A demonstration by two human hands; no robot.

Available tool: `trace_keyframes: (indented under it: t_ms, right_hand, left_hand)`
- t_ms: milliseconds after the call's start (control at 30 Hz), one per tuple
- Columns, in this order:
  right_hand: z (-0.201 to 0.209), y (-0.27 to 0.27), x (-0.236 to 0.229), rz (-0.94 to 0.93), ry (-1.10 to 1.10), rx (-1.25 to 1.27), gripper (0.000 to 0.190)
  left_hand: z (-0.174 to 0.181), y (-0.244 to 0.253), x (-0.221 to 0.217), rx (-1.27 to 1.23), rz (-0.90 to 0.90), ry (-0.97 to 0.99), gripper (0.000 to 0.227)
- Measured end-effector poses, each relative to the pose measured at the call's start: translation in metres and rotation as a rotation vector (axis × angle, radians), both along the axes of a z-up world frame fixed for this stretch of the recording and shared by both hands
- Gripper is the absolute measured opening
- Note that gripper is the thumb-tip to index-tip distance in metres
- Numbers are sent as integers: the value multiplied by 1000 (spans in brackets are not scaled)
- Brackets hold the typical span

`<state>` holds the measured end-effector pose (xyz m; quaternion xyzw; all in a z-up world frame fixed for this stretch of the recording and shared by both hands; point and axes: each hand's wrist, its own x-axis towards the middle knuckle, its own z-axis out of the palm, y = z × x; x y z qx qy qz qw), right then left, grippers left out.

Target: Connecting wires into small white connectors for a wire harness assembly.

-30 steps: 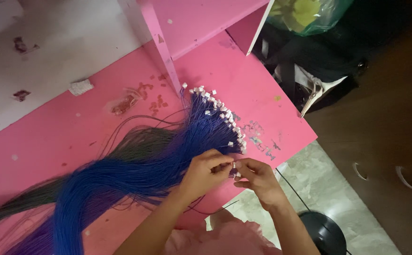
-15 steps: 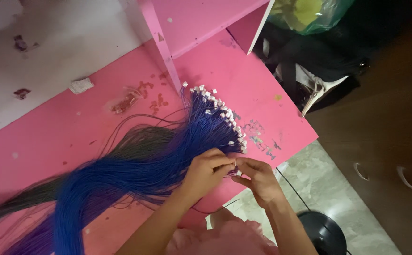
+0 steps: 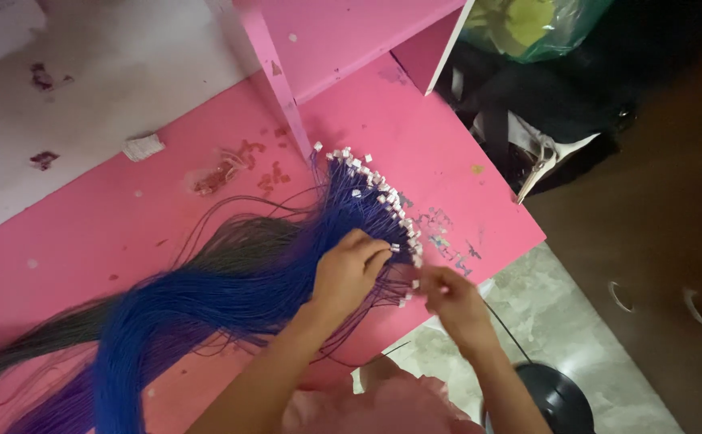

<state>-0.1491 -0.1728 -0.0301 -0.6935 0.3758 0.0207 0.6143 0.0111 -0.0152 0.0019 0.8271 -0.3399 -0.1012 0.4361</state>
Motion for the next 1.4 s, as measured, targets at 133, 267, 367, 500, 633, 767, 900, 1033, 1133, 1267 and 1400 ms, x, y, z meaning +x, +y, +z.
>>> trace_keyframes:
  t_ms: [133, 267, 367, 500, 633, 767, 900, 1033, 1133, 1267, 1400]
  right_hand:
    - [10, 23, -3, 165, 4, -206, 44]
    - [4, 30, -13, 20, 152, -285, 29]
    - [19, 34, -13, 60, 247, -326, 24]
    - [33, 42, 3, 26, 123, -464, 36]
    - [-7, 26, 5, 85, 172, -461, 23]
    - [-16, 22, 7, -47, 99, -463, 24]
    - [-23, 33, 4, 73, 65, -649, 25]
    - [-7, 44, 1, 139, 114, -587, 26]
    - [4, 46, 7, 197, 169, -596, 22]
    - [-3, 41, 2, 124, 130, -333, 25]
    - [-21, 35, -3, -118, 128, 248, 24]
  left_hand:
    - [-2, 2, 22, -94, 8, 36, 14]
    - [-12, 32, 69, -123, 165, 4, 13]
    - [-26, 70, 111, -88, 313, -44, 17]
    - [-40, 109, 154, 109, 440, 17, 17]
    - [-58, 122, 178, 243, 320, -382, 18]
    - [-50, 101, 179, 464, 323, -248, 18]
    - [-70, 93, 189, 487, 298, -243, 19]
    - [-113, 101, 207, 485, 230, -292, 19]
    - [-116, 101, 214, 698, 304, -448, 45]
    - [-86, 105, 205, 435, 268, -274, 22]
    - [-56, 106, 184, 26, 349, 21, 22]
